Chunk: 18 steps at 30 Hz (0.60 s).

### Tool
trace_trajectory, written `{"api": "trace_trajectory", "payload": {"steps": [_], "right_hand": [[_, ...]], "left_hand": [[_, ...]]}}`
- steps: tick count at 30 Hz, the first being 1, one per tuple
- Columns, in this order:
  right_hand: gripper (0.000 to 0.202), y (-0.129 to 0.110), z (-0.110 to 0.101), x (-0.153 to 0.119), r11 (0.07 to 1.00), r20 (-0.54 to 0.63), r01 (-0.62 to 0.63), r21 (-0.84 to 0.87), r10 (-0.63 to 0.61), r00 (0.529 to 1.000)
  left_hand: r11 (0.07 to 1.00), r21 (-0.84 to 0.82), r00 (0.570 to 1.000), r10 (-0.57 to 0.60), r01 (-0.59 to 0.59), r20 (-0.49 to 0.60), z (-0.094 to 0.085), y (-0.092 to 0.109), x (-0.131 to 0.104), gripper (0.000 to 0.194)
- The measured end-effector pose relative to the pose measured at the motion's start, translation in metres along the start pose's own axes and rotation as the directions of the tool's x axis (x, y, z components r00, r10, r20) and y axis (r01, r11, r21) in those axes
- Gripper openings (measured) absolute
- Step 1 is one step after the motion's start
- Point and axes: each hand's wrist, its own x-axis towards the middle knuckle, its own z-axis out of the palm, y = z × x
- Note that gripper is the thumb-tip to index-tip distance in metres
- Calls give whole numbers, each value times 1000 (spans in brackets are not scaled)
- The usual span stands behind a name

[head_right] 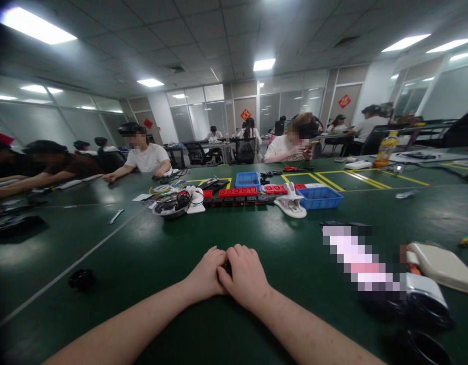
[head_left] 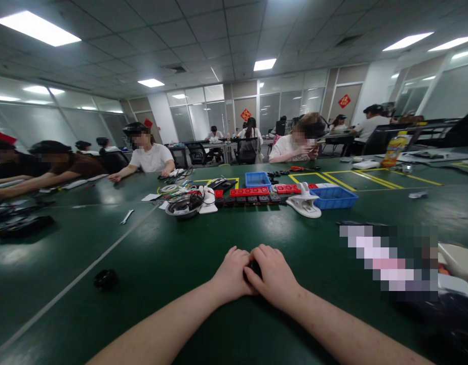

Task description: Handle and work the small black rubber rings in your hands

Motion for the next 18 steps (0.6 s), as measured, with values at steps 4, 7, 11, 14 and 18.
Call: {"api": "trace_trajectory", "payload": {"steps": [4, 7, 11, 14, 18], "right_hand": [[7, 2, -6, 0, 988, 16, 107, 109, -110, 994], [12, 1, -11, -2, 955, -4, 188, 228, -192, 981], [20, -3, -8, -5, 863, -44, 296, 409, -305, 951], [24, -4, 0, -7, 814, -103, 316, 487, -306, 946], [26, -5, 4, -9, 810, -161, 283, 513, -233, 959]], "left_hand": [[995, -66, 994, 81, -76, 79, -7, -10, 1, 39], [992, -83, 986, 110, -100, 126, -12, -20, 2, 34], [984, -97, 971, 166, -151, 172, -15, -26, 3, 27], [982, -103, 967, 175, -158, 186, -16, -26, 3, 30], [983, -90, 966, 174, -159, 190, -17, -24, 3, 25]]}}
